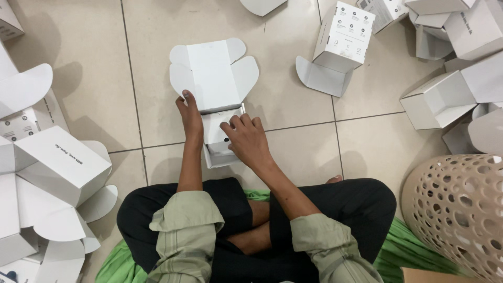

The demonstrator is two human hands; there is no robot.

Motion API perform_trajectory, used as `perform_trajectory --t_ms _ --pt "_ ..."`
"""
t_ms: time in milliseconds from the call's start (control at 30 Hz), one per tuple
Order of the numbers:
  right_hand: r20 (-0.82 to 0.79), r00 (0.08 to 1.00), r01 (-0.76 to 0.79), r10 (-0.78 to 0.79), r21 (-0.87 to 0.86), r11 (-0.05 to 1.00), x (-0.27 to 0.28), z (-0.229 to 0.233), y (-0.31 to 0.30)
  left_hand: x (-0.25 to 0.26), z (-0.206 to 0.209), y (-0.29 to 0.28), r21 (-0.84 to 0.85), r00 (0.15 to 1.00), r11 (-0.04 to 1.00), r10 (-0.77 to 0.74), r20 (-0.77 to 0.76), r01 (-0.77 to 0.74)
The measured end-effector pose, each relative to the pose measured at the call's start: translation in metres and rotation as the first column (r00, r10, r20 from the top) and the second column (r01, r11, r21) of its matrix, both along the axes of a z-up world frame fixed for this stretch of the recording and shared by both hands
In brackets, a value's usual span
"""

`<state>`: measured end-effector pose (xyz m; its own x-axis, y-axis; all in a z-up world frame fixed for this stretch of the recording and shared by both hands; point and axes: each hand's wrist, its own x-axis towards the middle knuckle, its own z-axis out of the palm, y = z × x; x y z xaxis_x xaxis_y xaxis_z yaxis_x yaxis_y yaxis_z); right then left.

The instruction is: The person packs small items into boxes while sitting on the floor, including placing leaflets and small electronic devices into white cardboard boxes, closing the lids, and placing finished boxes into a larger carton.

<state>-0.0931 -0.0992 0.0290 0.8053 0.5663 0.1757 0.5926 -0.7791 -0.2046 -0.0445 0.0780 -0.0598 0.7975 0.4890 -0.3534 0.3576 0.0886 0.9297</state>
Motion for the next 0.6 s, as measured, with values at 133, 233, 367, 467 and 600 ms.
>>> perform_trajectory --t_ms 133,233,367,467,600 --pt "0.119 0.993 0.001 -0.001 -0.004 1.0 0.008 -0.015 0.013 -0.002 -0.007 -0.005 -0.032 0.996 0.997 -0.07 0.053 0.072" --pt "0.18 0.982 0.06 -0.053 -0.032 0.998 0.006 -0.021 0.022 0.004 -0.003 -0.009 -0.035 0.992 0.995 -0.091 0.085 0.095" --pt "0.168 0.985 0.042 -0.04 -0.007 0.999 0.004 -0.022 0.026 0.002 -0.003 -0.01 -0.009 0.992 0.992 -0.122 0.039 0.122" --pt "0.151 0.987 0.052 -0.048 -0.023 0.998 0.006 -0.016 0.026 0.003 -0.007 -0.009 -0.049 0.988 0.989 -0.136 0.07 0.14" --pt "0.046 0.999 0.017 -0.022 0.103 0.995 0.002 -0.004 0.027 0.006 -0.005 -0.007 -0.091 0.992 0.989 -0.116 0.044 0.12"
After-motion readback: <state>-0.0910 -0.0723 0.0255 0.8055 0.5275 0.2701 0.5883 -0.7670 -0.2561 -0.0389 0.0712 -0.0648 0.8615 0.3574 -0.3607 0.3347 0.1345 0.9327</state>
